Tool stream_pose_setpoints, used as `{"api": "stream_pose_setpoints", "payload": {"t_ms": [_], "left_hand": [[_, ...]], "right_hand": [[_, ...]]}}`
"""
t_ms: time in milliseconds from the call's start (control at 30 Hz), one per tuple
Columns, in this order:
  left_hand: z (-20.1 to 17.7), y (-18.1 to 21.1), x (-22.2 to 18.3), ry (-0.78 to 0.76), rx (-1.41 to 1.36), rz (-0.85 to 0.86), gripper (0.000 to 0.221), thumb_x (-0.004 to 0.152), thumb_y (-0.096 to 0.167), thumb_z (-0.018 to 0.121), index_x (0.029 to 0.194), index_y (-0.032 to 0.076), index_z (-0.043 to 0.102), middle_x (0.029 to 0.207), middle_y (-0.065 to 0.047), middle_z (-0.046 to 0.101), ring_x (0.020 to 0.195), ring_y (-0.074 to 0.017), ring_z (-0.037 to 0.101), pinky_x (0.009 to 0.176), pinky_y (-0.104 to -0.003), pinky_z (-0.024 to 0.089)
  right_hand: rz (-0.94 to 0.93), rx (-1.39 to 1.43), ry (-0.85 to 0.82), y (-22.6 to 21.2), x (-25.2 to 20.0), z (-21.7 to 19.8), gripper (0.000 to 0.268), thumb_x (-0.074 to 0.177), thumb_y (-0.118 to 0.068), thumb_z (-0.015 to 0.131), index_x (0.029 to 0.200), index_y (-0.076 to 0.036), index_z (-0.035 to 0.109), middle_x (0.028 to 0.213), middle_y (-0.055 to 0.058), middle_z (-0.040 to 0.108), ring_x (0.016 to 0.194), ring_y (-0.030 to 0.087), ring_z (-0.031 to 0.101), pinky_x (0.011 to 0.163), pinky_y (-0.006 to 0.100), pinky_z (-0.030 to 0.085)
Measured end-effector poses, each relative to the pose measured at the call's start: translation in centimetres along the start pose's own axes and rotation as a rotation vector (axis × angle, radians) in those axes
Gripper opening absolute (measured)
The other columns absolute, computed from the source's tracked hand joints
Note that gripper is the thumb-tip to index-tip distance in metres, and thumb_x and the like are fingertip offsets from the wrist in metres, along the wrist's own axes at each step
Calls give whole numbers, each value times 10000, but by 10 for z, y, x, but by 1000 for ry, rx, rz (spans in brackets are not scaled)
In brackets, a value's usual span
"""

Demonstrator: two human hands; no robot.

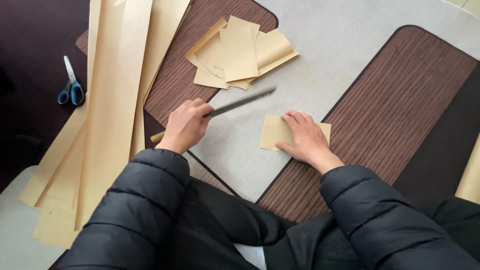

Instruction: Folding and cutting brown paper strips into smaller pieces for packaging using a knife.

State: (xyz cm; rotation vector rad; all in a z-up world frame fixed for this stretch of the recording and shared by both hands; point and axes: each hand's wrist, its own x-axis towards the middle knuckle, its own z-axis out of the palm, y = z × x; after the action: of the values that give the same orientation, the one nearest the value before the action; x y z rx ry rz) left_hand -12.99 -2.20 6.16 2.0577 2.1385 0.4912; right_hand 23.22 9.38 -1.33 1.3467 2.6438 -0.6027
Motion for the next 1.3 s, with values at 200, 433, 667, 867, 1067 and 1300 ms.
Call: {"api": "stream_pose_setpoints", "payload": {"t_ms": [200,433,667,867,1067,1300], "left_hand": [[17,-2,-3,-70,351,283,35,1049,236,719,1030,256,739,930,53,707,1016,-187,751,828,-309,656],[45,-13,0,-155,531,381,80,1024,204,703,1069,270,696,969,65,669,998,-171,709,757,-308,650],[47,-7,3,-162,514,440,50,1017,199,692,1047,240,696,984,54,662,1024,-163,701,806,-290,634],[53,-14,5,-105,554,454,118,1037,175,613,988,259,681,945,74,634,967,-160,673,751,-280,605],[59,-26,-11,-154,565,563,126,989,167,628,969,287,660,941,95,633,933,-181,681,731,-325,629],[51,-28,-32,-189,593,665,173,1040,194,583,937,323,634,931,135,594,923,-153,671,681,-306,605]], "right_hand": [[21,14,-28,-9,-4,-13,889,931,-656,781,1677,-229,554,1740,61,491,1669,346,394,1209,562,524],[8,9,-68,-5,-3,-13,978,909,-723,758,1710,-216,521,1781,55,432,1681,367,359,1239,582,502],[18,4,-94,-4,-2,-15,1001,906,-743,754,1727,-230,503,1795,51,409,1692,369,337,1259,584,487],[10,13,-87,-3,-2,-15,991,913,-731,747,1729,-224,504,1782,54,419,1685,369,341,1245,579,489],[2,-1,-105,0,0,-13,1015,893,-770,722,1732,-249,489,1790,45,407,1689,364,335,1243,580,497],[-12,-18,-117,0,1,-12,994,905,-730,739,1738,-255,477,1788,51,401,1685,370,333,1228,577,512]]}}
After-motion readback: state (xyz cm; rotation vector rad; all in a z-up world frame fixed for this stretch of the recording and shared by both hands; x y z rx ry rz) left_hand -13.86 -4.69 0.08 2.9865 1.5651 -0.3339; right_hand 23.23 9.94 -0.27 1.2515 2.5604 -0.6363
